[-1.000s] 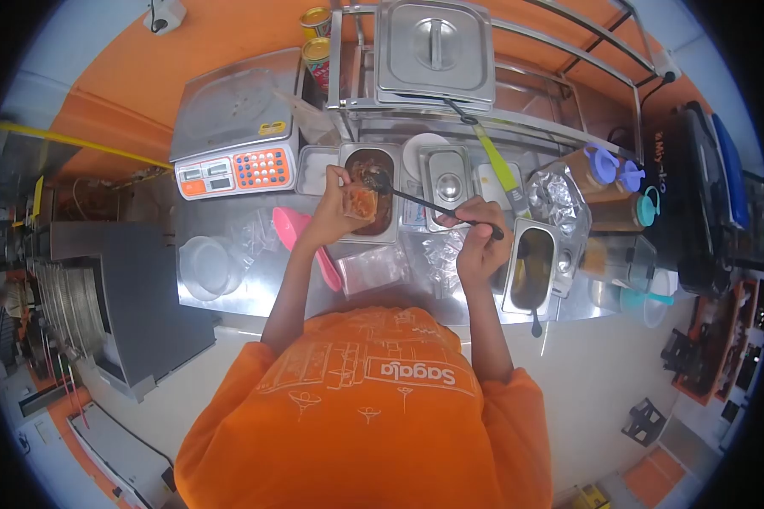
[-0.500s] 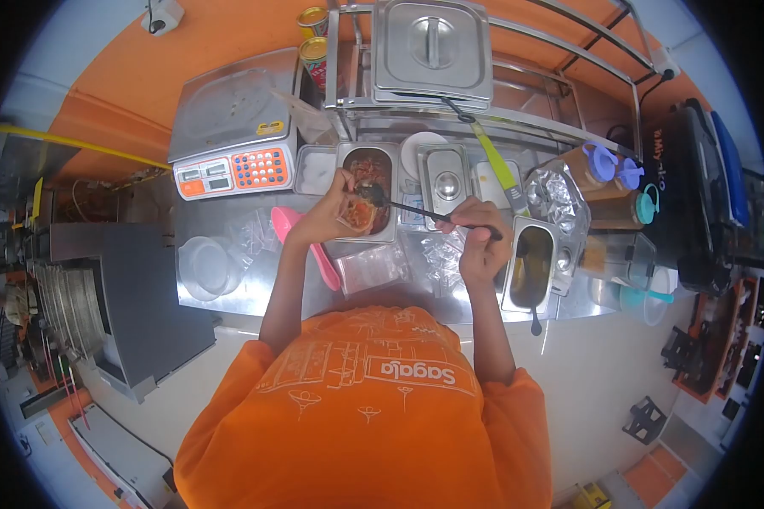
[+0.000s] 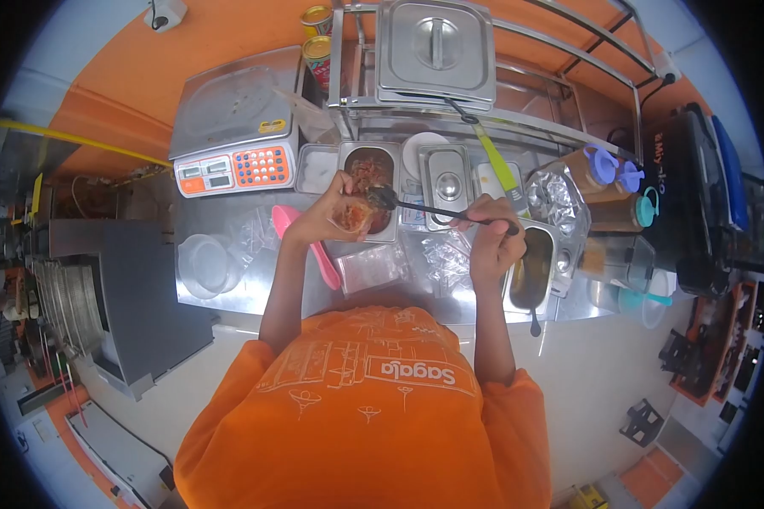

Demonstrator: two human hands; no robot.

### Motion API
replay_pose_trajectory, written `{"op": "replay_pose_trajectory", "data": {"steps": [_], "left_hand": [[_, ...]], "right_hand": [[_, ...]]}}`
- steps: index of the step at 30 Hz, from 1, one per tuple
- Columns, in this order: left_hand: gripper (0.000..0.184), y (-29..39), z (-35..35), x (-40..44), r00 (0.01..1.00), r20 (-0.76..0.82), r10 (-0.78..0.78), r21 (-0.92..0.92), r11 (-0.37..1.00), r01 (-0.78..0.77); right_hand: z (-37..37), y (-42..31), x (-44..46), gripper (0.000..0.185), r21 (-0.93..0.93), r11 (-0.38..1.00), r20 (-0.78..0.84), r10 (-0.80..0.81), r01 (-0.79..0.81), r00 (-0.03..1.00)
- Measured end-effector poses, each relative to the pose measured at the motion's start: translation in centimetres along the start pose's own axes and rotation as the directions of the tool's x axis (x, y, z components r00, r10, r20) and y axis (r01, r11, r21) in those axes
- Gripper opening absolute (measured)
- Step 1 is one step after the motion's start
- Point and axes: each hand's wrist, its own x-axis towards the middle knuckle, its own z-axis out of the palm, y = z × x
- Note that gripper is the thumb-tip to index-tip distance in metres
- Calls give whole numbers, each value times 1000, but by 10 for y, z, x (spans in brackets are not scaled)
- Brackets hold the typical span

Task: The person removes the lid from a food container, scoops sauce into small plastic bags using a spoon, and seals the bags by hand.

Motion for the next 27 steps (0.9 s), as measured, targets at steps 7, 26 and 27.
{"op": "replay_pose_trajectory", "data": {"steps": [7, 26, 27], "left_hand": [[64, 3, 1, -3, 992, 56, -110, -192, 974, 119], [59, 9, 8, 1, 985, 58, -160, 29, 987, 158], [60, 10, 10, 2, 989, 9, -148, 51, 988, 147]], "right_hand": [[-2, 16, -15, 36, 171, 978, -135, 144, -121, 980], [-8, 5, 15, 33, 362, 835, -431, 544, -414, 720], [-2, -5, 16, 34, 321, 864, -467, 500, -387, 729]]}}
